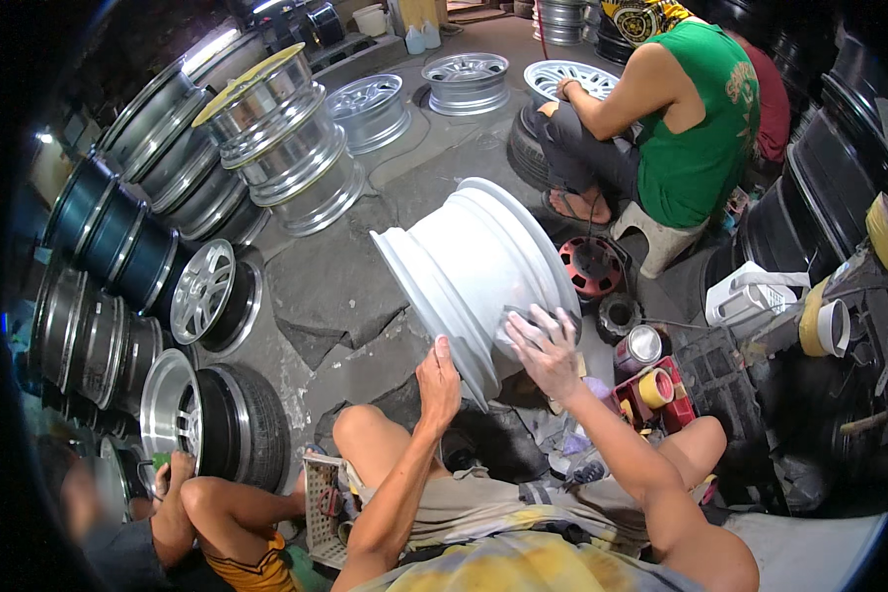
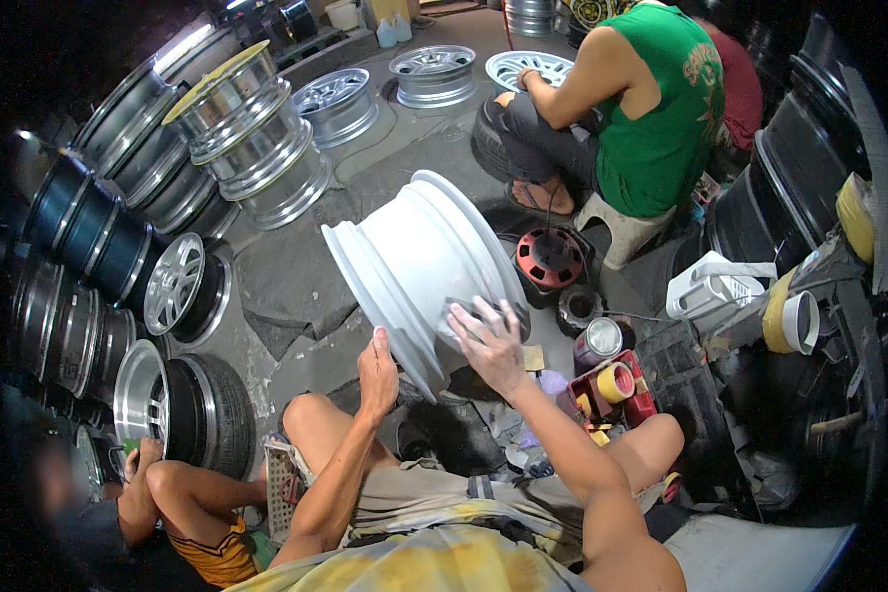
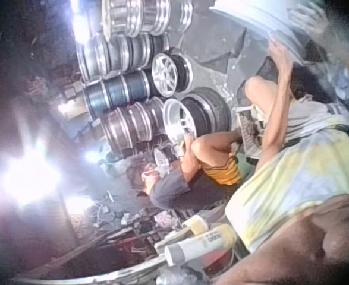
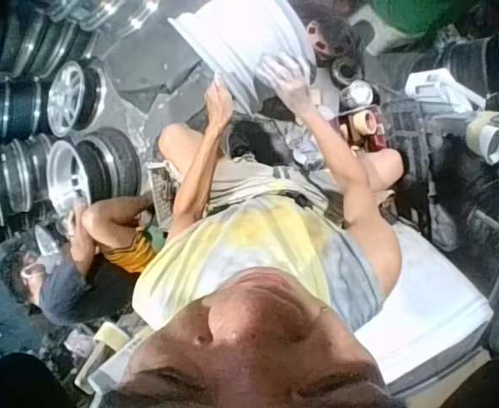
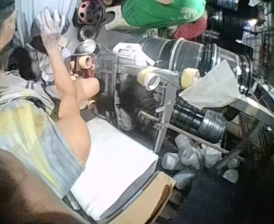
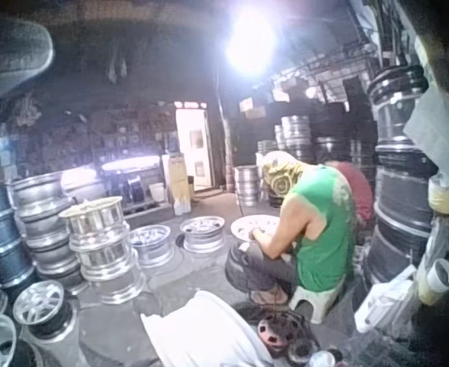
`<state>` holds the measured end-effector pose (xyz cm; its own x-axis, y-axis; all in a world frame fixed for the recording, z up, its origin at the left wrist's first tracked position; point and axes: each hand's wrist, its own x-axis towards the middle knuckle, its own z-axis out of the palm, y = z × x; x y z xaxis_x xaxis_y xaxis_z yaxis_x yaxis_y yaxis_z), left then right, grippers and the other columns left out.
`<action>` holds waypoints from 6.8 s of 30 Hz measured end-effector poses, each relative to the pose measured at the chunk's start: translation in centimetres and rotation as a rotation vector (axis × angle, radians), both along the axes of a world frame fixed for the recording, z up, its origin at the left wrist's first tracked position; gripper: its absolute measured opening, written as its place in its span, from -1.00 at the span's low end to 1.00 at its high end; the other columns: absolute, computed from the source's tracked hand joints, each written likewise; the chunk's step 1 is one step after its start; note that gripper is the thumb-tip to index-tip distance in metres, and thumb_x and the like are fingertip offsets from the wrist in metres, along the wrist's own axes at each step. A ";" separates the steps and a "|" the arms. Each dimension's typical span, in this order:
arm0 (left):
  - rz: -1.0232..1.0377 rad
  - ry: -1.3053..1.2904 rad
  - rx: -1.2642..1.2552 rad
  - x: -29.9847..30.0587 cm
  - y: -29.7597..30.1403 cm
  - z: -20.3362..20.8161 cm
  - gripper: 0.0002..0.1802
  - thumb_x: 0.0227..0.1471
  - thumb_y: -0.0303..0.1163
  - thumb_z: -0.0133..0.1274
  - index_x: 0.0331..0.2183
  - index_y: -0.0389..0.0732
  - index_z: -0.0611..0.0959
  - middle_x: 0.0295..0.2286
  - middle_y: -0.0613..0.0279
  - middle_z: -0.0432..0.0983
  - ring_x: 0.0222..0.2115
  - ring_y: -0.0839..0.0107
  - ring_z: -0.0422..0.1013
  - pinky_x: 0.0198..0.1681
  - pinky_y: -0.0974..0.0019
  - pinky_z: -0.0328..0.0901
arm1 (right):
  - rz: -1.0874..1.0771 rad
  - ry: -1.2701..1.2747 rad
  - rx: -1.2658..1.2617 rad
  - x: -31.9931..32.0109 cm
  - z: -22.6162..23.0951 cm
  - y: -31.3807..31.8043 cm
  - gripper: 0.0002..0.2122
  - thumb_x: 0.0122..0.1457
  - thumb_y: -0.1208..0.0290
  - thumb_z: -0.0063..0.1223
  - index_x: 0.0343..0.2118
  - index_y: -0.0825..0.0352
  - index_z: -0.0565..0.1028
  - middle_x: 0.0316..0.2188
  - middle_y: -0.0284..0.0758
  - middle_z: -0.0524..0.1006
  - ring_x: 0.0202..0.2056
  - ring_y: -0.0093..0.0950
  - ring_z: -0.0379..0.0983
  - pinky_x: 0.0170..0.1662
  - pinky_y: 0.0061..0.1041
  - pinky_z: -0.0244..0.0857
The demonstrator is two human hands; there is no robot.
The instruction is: The person sits on the floor and scrubs a white car wheel rim with a purple cloth. They rotate the rim to clean different sections, focusing on the inner and outer surfaces. Other workers are visible in the background performing similar tasks.
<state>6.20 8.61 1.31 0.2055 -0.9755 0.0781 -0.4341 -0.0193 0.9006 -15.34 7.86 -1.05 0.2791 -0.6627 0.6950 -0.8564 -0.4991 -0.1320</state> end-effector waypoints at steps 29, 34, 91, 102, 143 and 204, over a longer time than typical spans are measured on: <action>0.084 -0.035 0.085 -3.1 4.2 -3.5 -0.08 0.45 0.23 -0.41 -0.47 -0.51 0.52 -0.61 -0.04 0.38 -0.52 0.17 0.28 -0.33 -0.04 0.23 | -0.325 -0.498 0.720 -7.8 -15.2 13.5 -0.69 0.33 0.25 0.03 -0.29 0.45 0.65 -0.26 0.01 0.63 -0.20 0.08 0.55 -0.12 -0.06 0.39; 0.036 0.023 0.077 -0.8 1.5 -0.6 -0.04 0.44 0.25 -0.41 -0.56 -0.51 0.46 -0.68 0.01 0.33 -0.55 0.22 0.27 -0.38 -0.06 0.22 | -0.308 -0.442 1.087 -6.1 -17.8 15.0 -0.64 0.28 0.12 0.09 -0.19 0.38 0.63 -0.11 0.07 0.60 -0.06 0.11 0.51 0.04 -0.05 0.37; -0.203 -0.228 0.256 3.7 -2.3 6.1 -0.08 0.46 0.17 -0.34 -0.28 -0.58 0.71 -0.45 -0.05 0.66 -0.43 0.20 0.63 -0.31 0.14 0.52 | -0.285 0.240 1.534 -5.5 -30.5 20.4 -0.77 0.15 0.28 0.13 -0.21 0.17 0.74 -0.08 -0.11 0.67 0.00 -0.18 0.62 0.18 0.03 0.31; -0.200 -0.808 -0.109 -0.7 -3.7 13.9 -0.57 0.30 -0.05 0.10 -0.34 -0.25 0.75 -0.47 -0.09 0.60 -0.37 -0.07 0.57 -0.22 0.00 0.40 | -0.304 -0.337 1.268 -6.9 -30.5 17.8 -0.74 0.18 0.27 0.12 -0.25 0.38 0.62 -0.30 0.04 0.65 -0.16 0.04 0.61 -0.09 -0.03 0.49; -0.283 0.001 -0.664 -0.4 -7.2 5.0 -0.43 0.48 -0.29 -0.24 -0.64 -0.19 0.40 -0.67 0.37 0.30 -0.61 0.56 0.14 -0.47 0.35 0.08 | -0.640 -0.002 1.231 -9.6 -29.0 19.5 -0.81 0.24 0.40 0.05 -0.27 0.36 0.67 -0.02 0.04 0.58 -0.03 -0.02 0.59 0.02 -0.04 0.48; -0.721 0.022 0.346 -10.0 5.2 5.0 -0.77 0.23 -0.31 0.28 -0.29 -0.32 0.79 -0.47 0.25 0.65 -0.46 0.57 0.50 -0.38 0.40 0.42 | -0.121 -1.460 0.839 -10.8 1.6 13.9 -0.79 0.25 0.56 0.28 -0.07 0.42 0.60 -0.17 -0.36 0.64 -0.17 -0.66 0.55 -0.04 -0.62 0.45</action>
<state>-3.77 13.79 6.35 -0.4875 -0.8367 -0.2496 -0.4281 -0.0201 0.9035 -26.12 21.73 0.59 -0.3094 -0.9247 -0.2219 0.1867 0.1697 -0.9676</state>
